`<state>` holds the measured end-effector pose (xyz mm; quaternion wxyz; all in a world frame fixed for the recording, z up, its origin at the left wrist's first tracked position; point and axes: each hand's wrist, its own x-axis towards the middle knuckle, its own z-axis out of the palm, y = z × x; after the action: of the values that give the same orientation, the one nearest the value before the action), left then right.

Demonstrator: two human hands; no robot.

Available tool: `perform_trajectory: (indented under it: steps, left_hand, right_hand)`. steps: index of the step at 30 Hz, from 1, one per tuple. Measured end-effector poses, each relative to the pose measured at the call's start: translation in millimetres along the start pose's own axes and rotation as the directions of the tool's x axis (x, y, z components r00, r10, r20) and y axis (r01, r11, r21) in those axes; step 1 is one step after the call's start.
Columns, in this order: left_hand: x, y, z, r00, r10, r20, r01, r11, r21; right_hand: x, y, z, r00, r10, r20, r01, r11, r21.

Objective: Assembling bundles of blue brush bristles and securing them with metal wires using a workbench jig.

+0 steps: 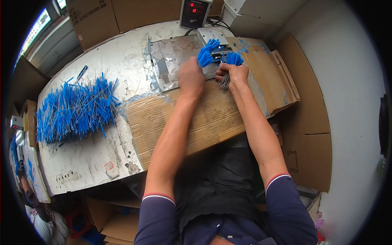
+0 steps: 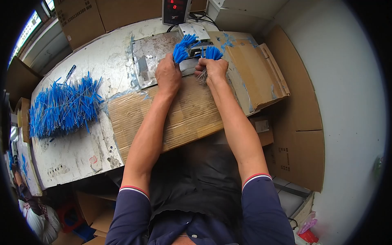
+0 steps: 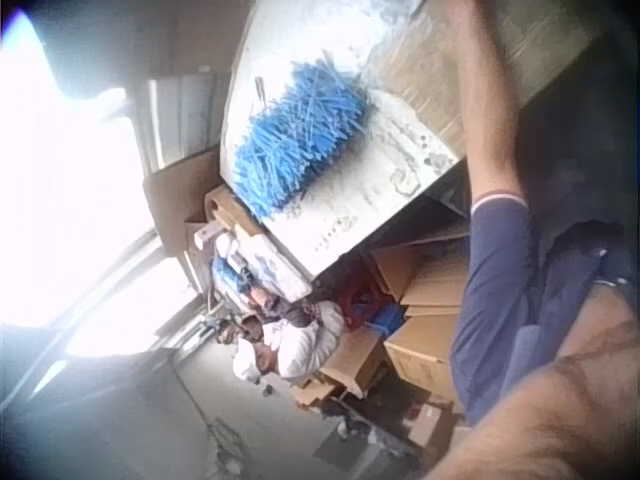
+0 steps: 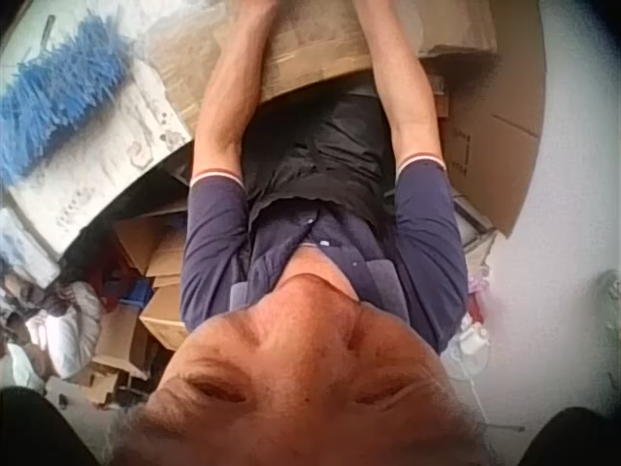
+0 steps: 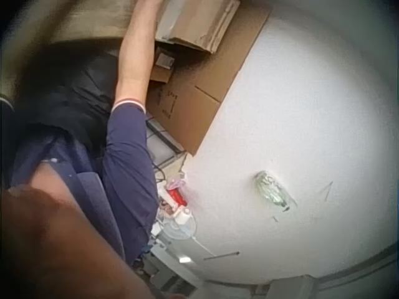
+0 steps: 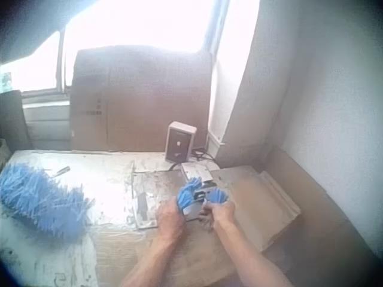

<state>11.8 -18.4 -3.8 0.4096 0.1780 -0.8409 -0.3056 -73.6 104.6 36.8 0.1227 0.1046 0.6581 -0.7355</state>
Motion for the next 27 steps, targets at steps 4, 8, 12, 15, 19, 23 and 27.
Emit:
perform_trajectory:
  steps: [4,8,12,15,19,23,27]
  left_hand:
    - [-0.6,-0.5,0.4,0.997,0.038,0.065,-0.036,0.999,-0.019]
    - [-0.7,-1.4,0.8,0.992,0.041,0.123,-0.039,0.999,-0.020]
    - [-0.9,0.7,2.1,0.989,0.077,0.125,-0.076,0.997,-0.012]
    - [-1.5,-1.0,1.4,0.990,0.123,0.076,-0.122,0.992,-0.011]
    - [-1.8,-1.0,2.9,0.986,0.135,0.099,-0.139,0.990,0.034]
    - [-1.9,0.2,5.1,0.986,0.136,0.099,-0.146,0.984,0.100]
    - [-1.9,2.1,-0.4,0.999,0.035,0.022,-0.038,0.991,0.128]
  right_hand:
    - [-4.8,3.8,-9.3,0.997,-0.043,0.065,0.037,0.995,0.095]
    - [-11.7,1.9,-20.2,0.989,-0.085,0.118,0.081,0.996,0.034]
    - [-10.8,1.4,-32.9,0.981,-0.094,0.168,0.103,0.994,-0.044]
    - [-16.3,-2.0,-30.3,0.981,-0.044,0.189,0.073,0.986,-0.152]
    - [-10.0,-2.3,-25.6,0.988,-0.066,0.137,0.094,0.973,-0.209]
    - [-1.2,2.9,-20.9,0.989,-0.112,0.098,0.133,0.962,-0.238]
    - [-1.4,4.6,-17.9,0.988,-0.128,0.090,0.143,0.974,-0.174]
